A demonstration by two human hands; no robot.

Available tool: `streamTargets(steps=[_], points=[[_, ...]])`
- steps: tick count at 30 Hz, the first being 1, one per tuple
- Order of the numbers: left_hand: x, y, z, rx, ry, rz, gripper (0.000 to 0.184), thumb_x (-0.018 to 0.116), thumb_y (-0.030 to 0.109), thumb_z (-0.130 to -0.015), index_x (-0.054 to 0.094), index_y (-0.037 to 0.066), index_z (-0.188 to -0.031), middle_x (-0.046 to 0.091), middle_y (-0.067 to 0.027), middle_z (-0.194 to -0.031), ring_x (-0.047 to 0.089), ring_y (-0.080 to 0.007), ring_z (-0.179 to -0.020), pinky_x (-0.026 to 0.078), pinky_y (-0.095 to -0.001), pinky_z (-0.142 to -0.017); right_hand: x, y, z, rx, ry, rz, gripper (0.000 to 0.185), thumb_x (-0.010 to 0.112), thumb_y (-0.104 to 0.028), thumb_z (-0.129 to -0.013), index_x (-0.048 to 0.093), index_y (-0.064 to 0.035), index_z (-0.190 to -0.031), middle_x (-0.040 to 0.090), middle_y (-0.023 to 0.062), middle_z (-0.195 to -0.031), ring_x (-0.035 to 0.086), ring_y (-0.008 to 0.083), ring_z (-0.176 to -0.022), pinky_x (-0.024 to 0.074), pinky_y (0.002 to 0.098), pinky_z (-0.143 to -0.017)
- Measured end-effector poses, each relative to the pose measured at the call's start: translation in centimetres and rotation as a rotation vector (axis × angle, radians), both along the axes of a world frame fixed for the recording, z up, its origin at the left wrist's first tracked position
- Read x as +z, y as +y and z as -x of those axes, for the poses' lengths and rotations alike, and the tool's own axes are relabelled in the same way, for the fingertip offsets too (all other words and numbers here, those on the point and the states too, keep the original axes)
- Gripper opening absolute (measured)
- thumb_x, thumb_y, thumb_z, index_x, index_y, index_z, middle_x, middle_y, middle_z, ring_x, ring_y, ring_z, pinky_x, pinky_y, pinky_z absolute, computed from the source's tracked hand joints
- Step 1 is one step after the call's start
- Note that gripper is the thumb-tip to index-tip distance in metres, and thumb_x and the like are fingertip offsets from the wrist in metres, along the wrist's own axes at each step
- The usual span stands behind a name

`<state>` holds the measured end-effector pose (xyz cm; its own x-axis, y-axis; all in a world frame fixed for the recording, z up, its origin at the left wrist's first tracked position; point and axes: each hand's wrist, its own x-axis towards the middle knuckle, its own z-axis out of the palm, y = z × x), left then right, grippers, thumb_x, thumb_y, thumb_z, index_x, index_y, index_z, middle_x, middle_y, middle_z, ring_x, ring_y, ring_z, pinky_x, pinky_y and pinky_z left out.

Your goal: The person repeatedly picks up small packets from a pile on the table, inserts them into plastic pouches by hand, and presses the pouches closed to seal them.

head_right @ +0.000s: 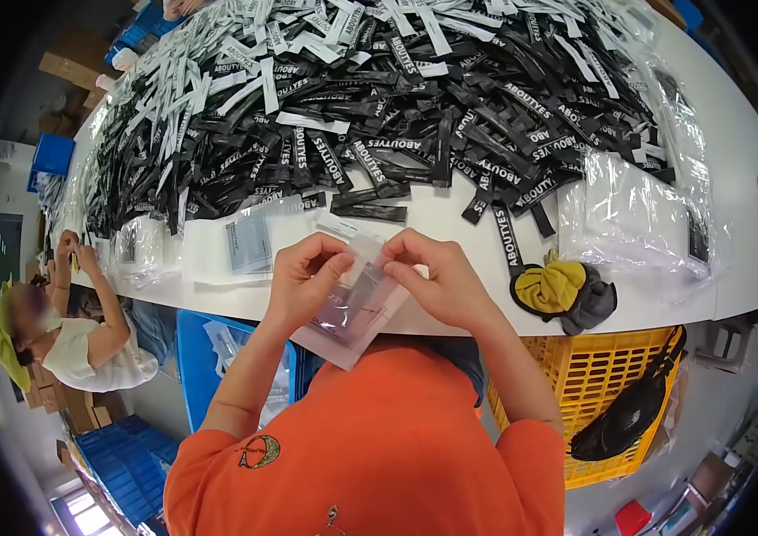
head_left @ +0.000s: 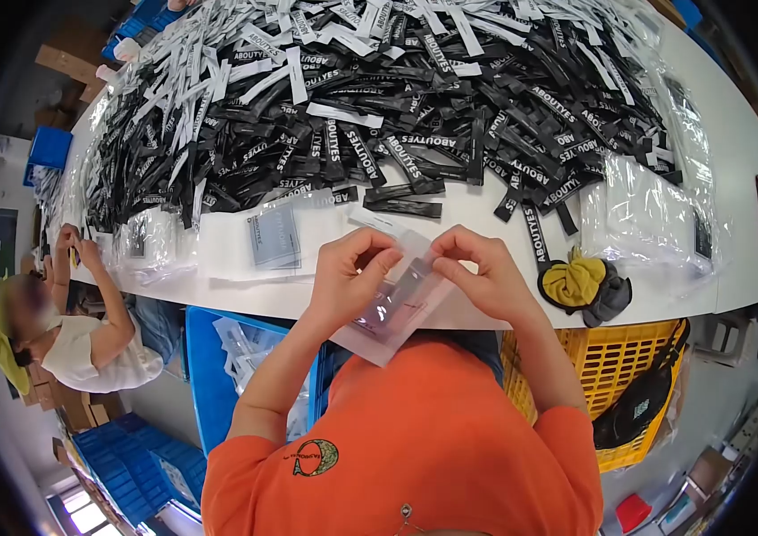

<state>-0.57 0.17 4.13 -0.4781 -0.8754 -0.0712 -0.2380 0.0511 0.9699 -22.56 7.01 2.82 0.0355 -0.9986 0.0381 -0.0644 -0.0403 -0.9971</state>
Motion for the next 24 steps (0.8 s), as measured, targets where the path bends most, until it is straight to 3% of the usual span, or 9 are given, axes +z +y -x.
streamTargets(steps=[2,5,8,12,15,18,24], points=[[-0.3,-0.1,0.0,0.016,0.005,-0.007,0.006,0.071,0.005,-0.094,0.070,-0.001,-0.096,0.070,-0.0019,-0.082,0.063,-0.0057,-0.074,0.049,-0.0221,-0.065,-0.2,-0.1,0.3,0.024,0.098,0.093,0.014,0.067,-0.010,-0.096,0.074,-0.0012,-0.104,0.073,0.0096,-0.089,0.070,0.0210,-0.083,0.0534,0.0322,-0.079],[-0.6,-0.2,-0.2,0.003,0.037,-0.080,0.008,0.070,0.007,-0.098,0.069,-0.001,-0.099,0.069,-0.0001,-0.087,0.061,-0.0046,-0.080,0.048,-0.0203,-0.072,0.2,0.5,-0.2,0.080,0.137,-0.037,0.018,0.065,-0.016,-0.100,0.074,-0.0014,-0.105,0.074,0.0098,-0.088,0.070,0.0183,-0.084,0.0524,0.0310,-0.077],[-0.7,0.2,0.2,0.050,0.012,-0.046,0.008,0.071,0.008,-0.096,0.070,0.000,-0.095,0.069,-0.0005,-0.080,0.061,-0.0049,-0.073,0.048,-0.0220,-0.066,0.2,0.6,-0.3,0.029,0.058,-0.058,0.022,0.063,-0.020,-0.102,0.074,-0.0028,-0.110,0.075,0.0113,-0.092,0.069,0.0162,-0.082,0.0516,0.0312,-0.075],[-0.6,-0.1,0.1,0.085,0.023,-0.021,0.009,0.072,0.009,-0.096,0.070,0.000,-0.095,0.069,-0.0001,-0.079,0.061,-0.0046,-0.072,0.048,-0.0219,-0.066,1.3,0.2,0.5,-0.001,0.044,-0.048,0.026,0.052,-0.020,-0.106,0.064,-0.0064,-0.125,0.076,0.0110,-0.090,0.073,0.0178,-0.083,0.0525,0.0313,-0.077],[-0.6,-0.1,0.3,0.077,0.026,-0.029,0.010,0.072,0.010,-0.096,0.070,0.001,-0.095,0.069,0.0003,-0.078,0.060,-0.0043,-0.072,0.047,-0.0220,-0.065,1.1,0.3,0.0,0.119,0.179,-0.071,0.028,0.047,-0.020,-0.107,0.060,-0.0089,-0.130,0.077,0.0091,-0.089,0.074,0.0210,-0.085,0.0524,0.0320,-0.078],[-0.7,0.0,0.4,0.083,0.021,-0.026,0.010,0.071,0.010,-0.097,0.069,0.001,-0.096,0.067,0.0013,-0.079,0.058,-0.0037,-0.073,0.046,-0.0211,-0.066,0.7,-0.1,0.1,0.044,0.007,-0.036,0.030,0.047,-0.021,-0.107,0.058,-0.0110,-0.133,0.076,0.0081,-0.087,0.074,0.0234,-0.085,0.0519,0.0333,-0.078],[-0.4,-0.4,0.1,0.075,0.024,-0.060,0.010,0.071,0.011,-0.099,0.067,0.001,-0.098,0.065,0.0028,-0.084,0.056,-0.0029,-0.077,0.043,-0.0191,-0.069,-0.1,-0.2,-0.4,-0.011,-0.018,0.082,0.033,0.049,-0.024,-0.107,0.056,-0.0100,-0.136,0.076,0.0093,-0.090,0.072,0.0205,-0.085,0.0508,0.0313,-0.083]])
